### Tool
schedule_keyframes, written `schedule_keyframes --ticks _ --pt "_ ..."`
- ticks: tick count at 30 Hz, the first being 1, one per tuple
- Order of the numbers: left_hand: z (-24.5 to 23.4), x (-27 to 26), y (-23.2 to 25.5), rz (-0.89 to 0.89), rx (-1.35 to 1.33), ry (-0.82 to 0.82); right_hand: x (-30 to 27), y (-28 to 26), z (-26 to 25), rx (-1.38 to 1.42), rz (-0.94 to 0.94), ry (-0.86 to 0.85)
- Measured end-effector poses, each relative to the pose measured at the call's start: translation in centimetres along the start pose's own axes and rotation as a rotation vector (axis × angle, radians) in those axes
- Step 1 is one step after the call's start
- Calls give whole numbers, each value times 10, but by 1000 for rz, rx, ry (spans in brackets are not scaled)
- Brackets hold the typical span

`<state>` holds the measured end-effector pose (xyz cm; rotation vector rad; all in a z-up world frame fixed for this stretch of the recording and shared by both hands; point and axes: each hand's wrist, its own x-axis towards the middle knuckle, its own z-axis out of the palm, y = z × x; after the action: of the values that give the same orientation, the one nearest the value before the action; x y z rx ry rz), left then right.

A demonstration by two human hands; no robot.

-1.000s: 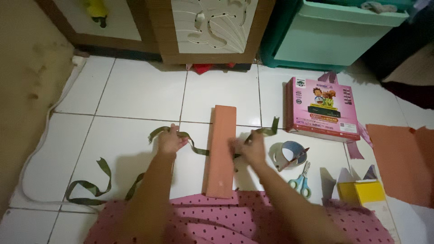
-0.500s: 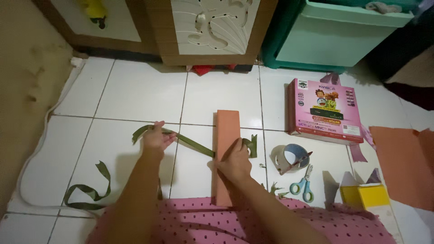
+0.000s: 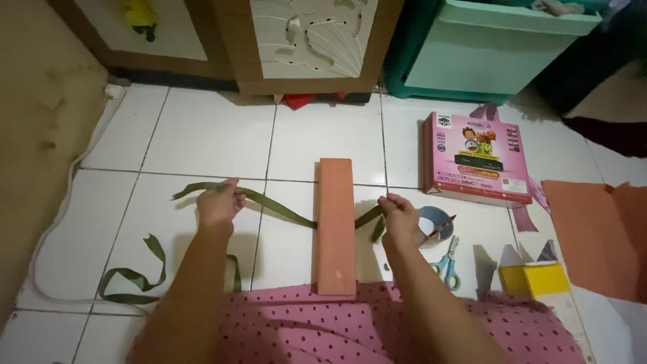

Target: The person cuts a green ribbon into short pieces using scissors, then wraps the ribbon around a rectangular orange box and ties it.

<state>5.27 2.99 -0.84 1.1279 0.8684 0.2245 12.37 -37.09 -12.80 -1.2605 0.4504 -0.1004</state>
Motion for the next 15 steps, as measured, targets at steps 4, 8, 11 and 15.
schedule_keyframes --ticks 4,8,11,15 --pt "1 -19 7 78 132 3 -1 -26 2 144 20 -49" --pt "-5 -33 18 149 141 -35 -1 -64 -3 122 12 -94" --pt "-11 -40 30 180 88 -68 3 -95 -11 -96 -135 -178" --pt "-14 -57 45 241 195 -12 4 -135 -13 -422 -318 -179"
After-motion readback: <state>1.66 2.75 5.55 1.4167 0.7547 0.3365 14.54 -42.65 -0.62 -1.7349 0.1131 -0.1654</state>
